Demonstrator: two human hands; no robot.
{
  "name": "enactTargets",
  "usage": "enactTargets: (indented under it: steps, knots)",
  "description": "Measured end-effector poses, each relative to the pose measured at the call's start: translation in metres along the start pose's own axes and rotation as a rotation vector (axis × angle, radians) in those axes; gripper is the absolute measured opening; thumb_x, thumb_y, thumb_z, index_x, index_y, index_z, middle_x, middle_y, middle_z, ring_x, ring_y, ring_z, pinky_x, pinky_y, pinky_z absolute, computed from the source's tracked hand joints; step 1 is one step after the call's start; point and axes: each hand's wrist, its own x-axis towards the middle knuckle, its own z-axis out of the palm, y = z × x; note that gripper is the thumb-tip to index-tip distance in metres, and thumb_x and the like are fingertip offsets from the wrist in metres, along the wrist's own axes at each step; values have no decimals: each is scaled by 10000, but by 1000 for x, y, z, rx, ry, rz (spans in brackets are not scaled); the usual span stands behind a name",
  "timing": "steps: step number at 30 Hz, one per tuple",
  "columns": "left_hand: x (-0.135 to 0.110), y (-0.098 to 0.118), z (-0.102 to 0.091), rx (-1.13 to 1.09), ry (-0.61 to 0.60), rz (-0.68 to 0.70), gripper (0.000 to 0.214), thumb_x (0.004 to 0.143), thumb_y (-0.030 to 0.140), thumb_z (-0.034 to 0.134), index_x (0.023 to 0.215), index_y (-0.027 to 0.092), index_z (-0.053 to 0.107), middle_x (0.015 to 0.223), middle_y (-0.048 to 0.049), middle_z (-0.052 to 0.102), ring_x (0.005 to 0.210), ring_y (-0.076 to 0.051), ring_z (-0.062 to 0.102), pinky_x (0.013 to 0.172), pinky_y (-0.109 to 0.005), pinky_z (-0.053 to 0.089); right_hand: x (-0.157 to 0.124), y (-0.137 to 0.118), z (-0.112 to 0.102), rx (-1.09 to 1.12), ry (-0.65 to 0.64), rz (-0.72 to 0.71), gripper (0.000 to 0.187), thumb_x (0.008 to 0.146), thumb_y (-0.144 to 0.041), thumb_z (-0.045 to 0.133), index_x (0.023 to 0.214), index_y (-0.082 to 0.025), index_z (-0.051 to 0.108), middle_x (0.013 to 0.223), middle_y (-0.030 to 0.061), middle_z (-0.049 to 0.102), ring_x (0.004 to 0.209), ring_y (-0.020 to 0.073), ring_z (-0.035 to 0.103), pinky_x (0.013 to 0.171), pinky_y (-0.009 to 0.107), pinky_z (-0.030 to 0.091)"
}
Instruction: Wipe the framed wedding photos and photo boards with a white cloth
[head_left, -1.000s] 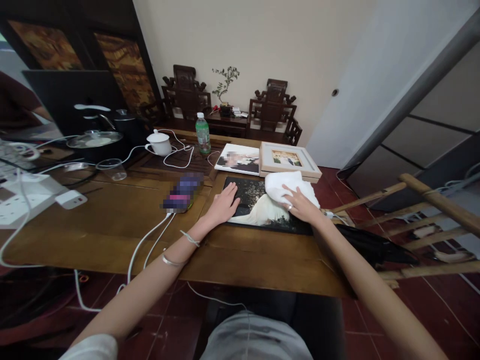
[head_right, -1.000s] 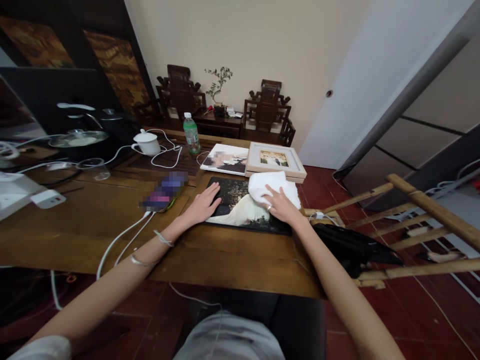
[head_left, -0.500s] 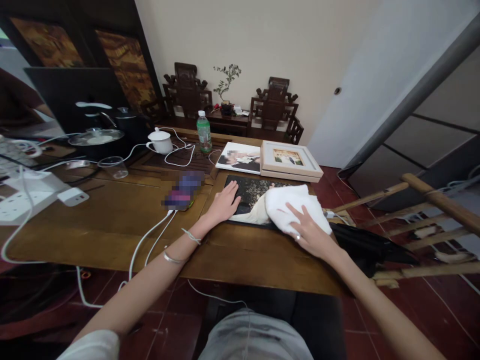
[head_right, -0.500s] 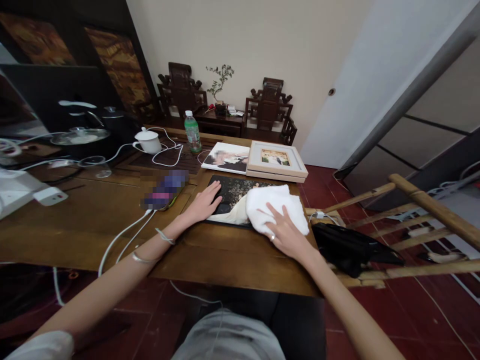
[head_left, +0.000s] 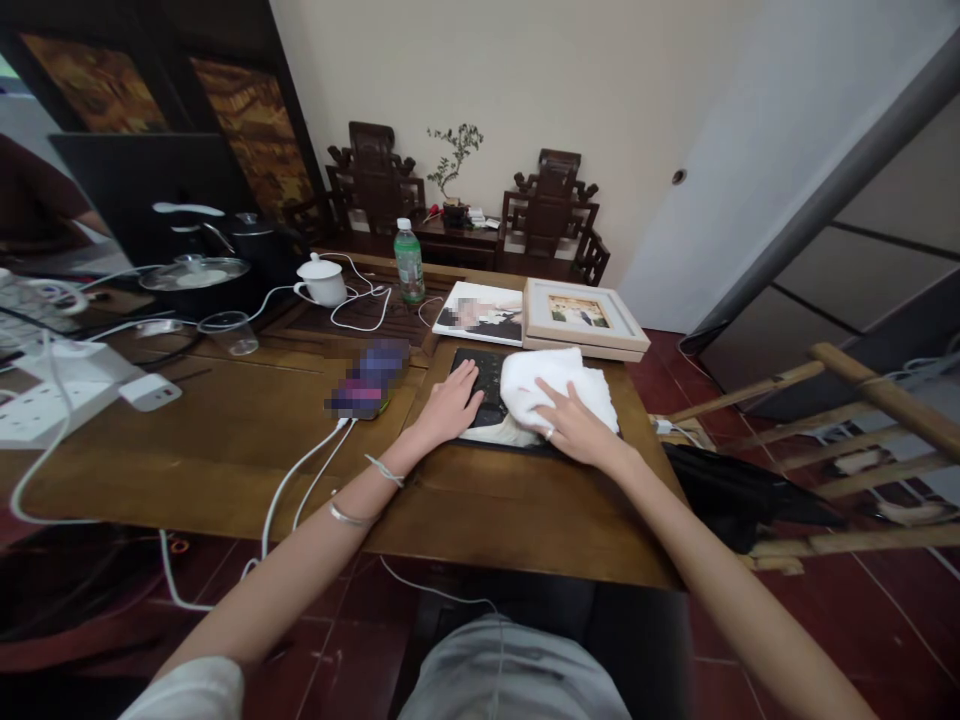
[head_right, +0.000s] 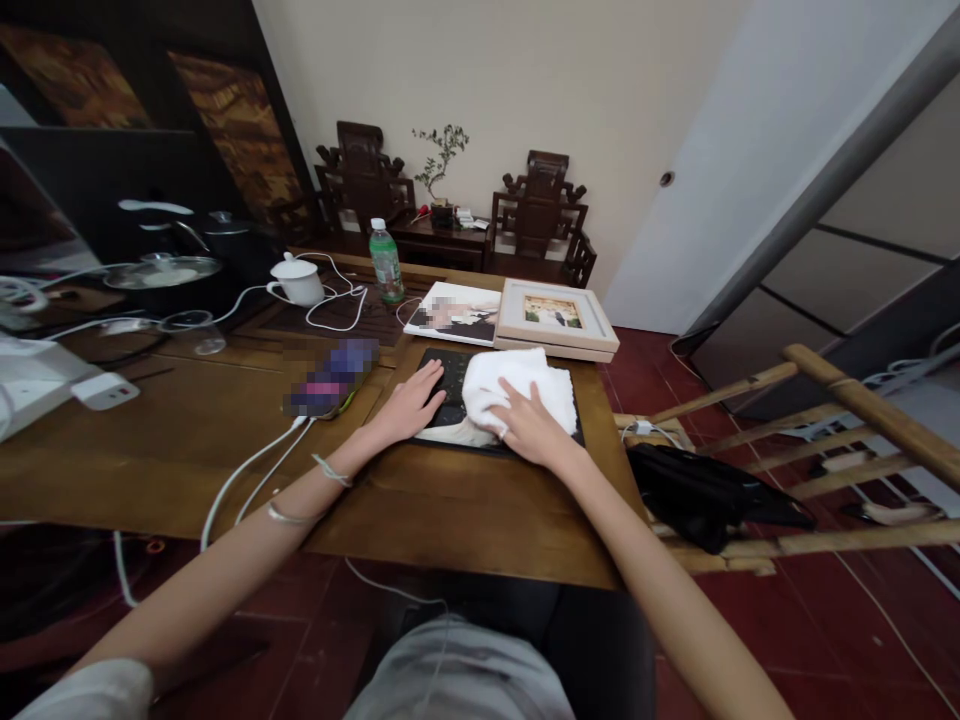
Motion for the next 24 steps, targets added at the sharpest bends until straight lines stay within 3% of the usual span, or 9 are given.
enactTargets:
  steps: [4, 8, 11, 18, 21, 24]
  knots:
    - [1, -1, 0, 2, -12, 4, 492, 967, 288, 366, 1438, 144, 361, 1554, -132, 284, 1446, -235, 239, 1095, -499, 332, 43, 20, 2, 4, 36, 88, 371, 975, -292, 373, 1257, -152, 570, 1428, 218, 461, 1434, 325, 235, 1068, 697, 203]
    - [1, -2, 1, 0, -16, 2, 492, 969, 285, 365, 1440, 142, 359, 1555, -131, 281, 1447, -232, 239, 1102, -488, 326, 56, 22, 2, -16, 45, 130, 404, 992, -302, 336, 1308, -146, 536, 1422, 222, 465, 1422, 334, 263, 1054, 691, 233]
    - [1, -1, 1, -4, -12, 3, 493, 972, 283, 356, 1439, 125, 357, 1554, -137, 283, 1449, -230, 230, 1105, -489, 320, 40, 5, 2, -24, 38, 116, 364, 975, -265, 381, 1257, -146, 578, 1419, 218, 471, 1430, 342, 237, 1062, 691, 225]
    - [1, 1, 1, 1, -17, -11, 477, 981, 271, 311, 1428, 115, 373, 1551, -139, 287, 1446, -221, 242, 1114, -491, 303, -35, -55, -1, -8, -42, -14, 346, 823, -22, 446, 1059, -157, 660, 1511, 112, 380, 1444, 369, 167, 1070, 729, 189]
    - [2, -1, 2, -4, -8, -5, 471, 983, 270, 308, 1423, 118, 382, 1548, -135, 296, 1445, -213, 243, 1117, -480, 302, -57, -67, -4, 22, -70, -58, 339, 792, -3, 460, 1012, -164, 662, 1511, 112, 380, 1449, 358, 154, 1070, 737, 183]
    - [2, -3, 4, -3, 4, 7, 468, 984, 268, 310, 1422, 119, 383, 1546, -135, 301, 1445, -214, 244, 1112, -484, 309, -60, -66, -4, 35, -78, -72, 326, 811, -17, 458, 1029, -160, 653, 1502, 133, 388, 1449, 355, 158, 1063, 742, 184]
